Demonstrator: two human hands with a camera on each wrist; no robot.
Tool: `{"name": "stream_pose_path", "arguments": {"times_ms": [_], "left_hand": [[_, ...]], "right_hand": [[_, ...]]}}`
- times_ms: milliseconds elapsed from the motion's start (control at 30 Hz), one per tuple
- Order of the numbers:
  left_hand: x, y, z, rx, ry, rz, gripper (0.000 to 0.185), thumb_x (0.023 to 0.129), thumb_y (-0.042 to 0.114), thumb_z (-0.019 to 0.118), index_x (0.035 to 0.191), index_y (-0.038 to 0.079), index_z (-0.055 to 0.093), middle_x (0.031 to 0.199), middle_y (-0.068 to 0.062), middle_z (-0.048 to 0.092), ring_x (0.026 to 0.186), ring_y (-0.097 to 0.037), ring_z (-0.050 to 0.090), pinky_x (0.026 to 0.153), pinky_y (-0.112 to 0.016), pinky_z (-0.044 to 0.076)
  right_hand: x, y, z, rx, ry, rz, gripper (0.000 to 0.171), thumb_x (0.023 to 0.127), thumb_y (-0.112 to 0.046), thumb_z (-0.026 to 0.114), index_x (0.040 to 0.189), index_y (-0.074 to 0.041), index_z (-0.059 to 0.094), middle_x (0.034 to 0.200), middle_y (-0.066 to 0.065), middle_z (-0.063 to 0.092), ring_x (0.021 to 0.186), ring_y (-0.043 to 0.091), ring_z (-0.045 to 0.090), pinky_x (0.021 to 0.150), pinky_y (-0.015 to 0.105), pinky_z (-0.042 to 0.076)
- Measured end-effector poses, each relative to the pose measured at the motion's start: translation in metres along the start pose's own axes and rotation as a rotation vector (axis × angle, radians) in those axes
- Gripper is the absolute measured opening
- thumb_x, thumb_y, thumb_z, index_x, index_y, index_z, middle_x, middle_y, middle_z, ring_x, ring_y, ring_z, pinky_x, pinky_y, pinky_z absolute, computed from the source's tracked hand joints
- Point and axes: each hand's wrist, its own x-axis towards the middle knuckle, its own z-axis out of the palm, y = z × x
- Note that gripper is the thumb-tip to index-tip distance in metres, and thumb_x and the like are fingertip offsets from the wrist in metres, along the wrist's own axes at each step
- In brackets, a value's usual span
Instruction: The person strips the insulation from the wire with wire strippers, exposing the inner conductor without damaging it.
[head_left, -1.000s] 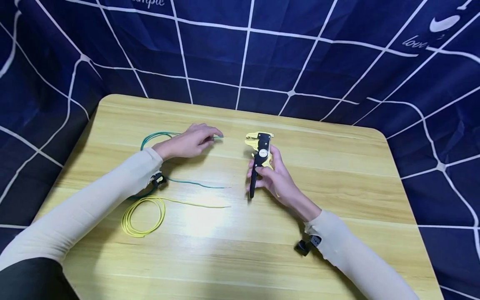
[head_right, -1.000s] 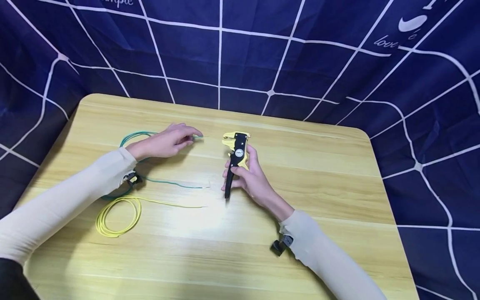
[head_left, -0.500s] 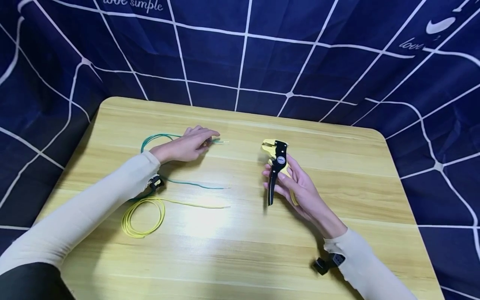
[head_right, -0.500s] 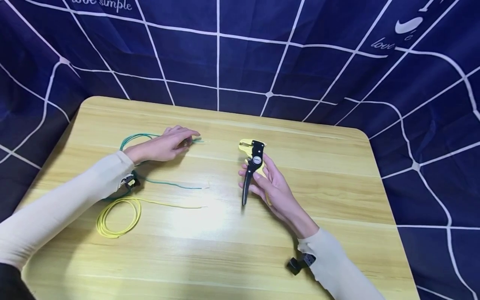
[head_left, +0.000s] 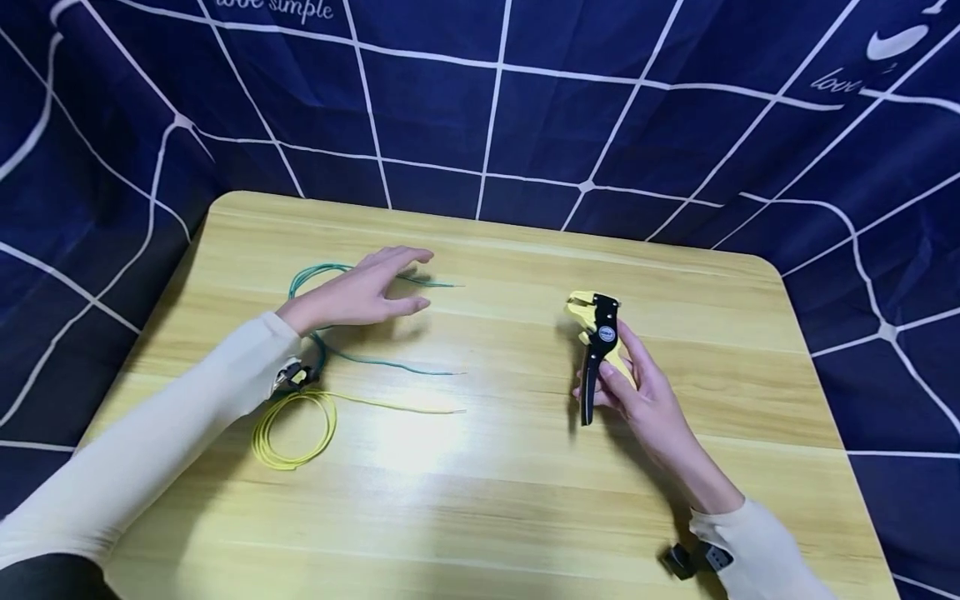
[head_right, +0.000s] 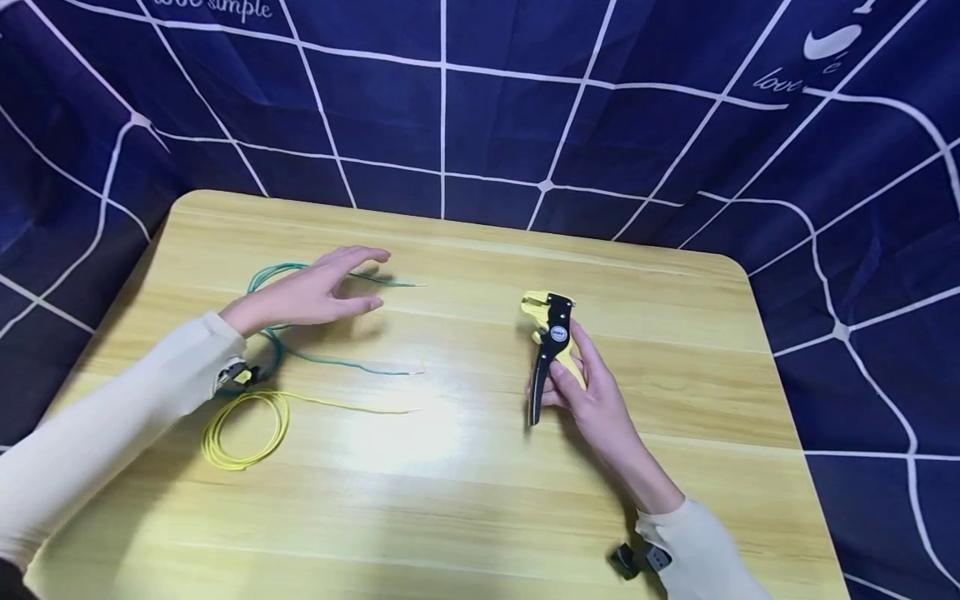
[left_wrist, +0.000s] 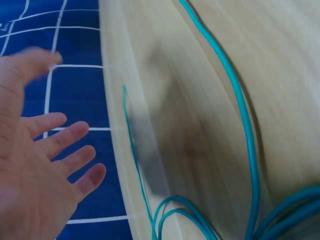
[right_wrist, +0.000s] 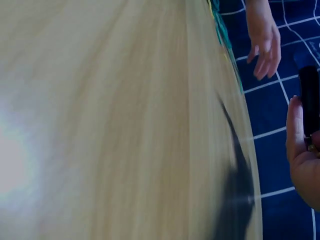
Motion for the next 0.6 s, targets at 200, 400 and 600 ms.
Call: {"name": "stream_pose_path", "arguments": {"times_ms": [200,400,600], "left_hand": [[-0.015,0.015,0.003,0.008,0.093,0.036,0.09,0.099,0.054,0.072,0.168,0.008,0.037,0.171,-0.012,0.039,0.159,-0.034,0.03,0.128,-0.06,0.022],[-0.029,0.033,0.01,0.067,0.186,0.112,0.094,0.096,0.054,0.074,0.169,0.009,0.036,0.171,-0.013,0.038,0.159,-0.032,0.03,0.126,-0.064,0.023],[-0.051,0.045,0.017,0.12,0.228,0.111,0.1,0.095,0.057,0.074,0.172,0.011,0.03,0.175,-0.013,0.031,0.163,-0.031,0.023,0.126,-0.067,0.022]], "right_hand": [[-0.01,0.002,-0.011,-0.049,0.074,0.017,0.073,0.116,-0.002,0.05,0.175,-0.004,0.008,0.114,0.008,0.07,0.089,0.015,0.072,0.079,0.029,0.063],[-0.022,0.007,-0.028,-0.053,0.068,0.013,0.071,0.116,-0.002,0.047,0.174,-0.004,0.006,0.128,0.008,0.064,0.095,0.013,0.07,0.081,0.028,0.062],[-0.034,0.009,-0.038,-0.05,0.111,0.077,0.075,0.116,-0.005,0.05,0.175,-0.006,0.004,0.131,0.007,0.061,0.095,0.013,0.069,0.075,0.027,0.061]]}}
